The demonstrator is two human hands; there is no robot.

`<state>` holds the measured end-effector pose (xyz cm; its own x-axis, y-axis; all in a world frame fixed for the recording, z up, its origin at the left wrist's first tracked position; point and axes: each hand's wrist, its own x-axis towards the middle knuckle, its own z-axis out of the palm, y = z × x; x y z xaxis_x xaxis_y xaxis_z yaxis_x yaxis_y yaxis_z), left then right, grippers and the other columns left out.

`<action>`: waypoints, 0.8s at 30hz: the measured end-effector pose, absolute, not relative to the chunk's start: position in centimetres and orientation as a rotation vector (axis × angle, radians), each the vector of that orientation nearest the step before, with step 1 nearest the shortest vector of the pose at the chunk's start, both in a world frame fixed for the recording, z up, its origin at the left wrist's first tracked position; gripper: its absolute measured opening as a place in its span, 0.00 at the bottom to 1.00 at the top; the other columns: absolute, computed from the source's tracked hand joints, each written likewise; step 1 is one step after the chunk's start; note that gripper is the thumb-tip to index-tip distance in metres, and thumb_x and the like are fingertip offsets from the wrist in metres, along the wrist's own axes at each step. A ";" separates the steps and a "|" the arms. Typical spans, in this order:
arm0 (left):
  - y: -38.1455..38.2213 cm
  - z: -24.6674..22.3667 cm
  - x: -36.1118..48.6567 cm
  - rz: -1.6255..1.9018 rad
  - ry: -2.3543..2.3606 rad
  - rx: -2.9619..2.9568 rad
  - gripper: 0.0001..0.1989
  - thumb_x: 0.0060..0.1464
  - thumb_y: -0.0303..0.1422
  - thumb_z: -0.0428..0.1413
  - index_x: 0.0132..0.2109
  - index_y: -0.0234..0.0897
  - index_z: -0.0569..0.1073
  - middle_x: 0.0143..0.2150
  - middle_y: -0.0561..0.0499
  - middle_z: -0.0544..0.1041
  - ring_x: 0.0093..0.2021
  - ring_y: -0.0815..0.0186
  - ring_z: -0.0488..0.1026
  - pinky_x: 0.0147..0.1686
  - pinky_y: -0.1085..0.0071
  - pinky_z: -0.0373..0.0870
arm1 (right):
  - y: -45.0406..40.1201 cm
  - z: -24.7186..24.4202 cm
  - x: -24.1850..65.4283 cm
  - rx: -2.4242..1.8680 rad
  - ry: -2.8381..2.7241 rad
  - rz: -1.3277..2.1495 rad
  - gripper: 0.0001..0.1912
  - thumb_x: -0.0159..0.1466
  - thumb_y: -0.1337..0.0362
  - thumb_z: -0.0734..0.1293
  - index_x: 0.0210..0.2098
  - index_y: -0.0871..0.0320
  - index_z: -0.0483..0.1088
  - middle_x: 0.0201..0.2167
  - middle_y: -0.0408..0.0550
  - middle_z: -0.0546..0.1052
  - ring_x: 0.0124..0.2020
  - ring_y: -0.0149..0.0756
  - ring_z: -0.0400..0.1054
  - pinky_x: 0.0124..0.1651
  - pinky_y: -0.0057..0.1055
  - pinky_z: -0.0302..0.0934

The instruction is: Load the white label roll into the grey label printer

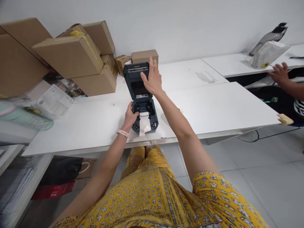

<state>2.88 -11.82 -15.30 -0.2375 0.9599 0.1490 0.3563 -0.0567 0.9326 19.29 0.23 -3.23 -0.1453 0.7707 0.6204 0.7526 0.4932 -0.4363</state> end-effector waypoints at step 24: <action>-11.5 -16.4 2.2 1.353 1.587 1.448 0.47 0.45 0.18 0.52 0.74 0.40 0.60 0.74 0.47 0.67 0.74 0.54 0.63 0.74 0.54 0.58 | -4.9 -8.2 17.6 -1.021 -3.219 0.319 0.31 0.60 0.72 0.69 0.63 0.54 0.74 0.57 0.56 0.82 0.56 0.54 0.77 0.58 0.42 0.67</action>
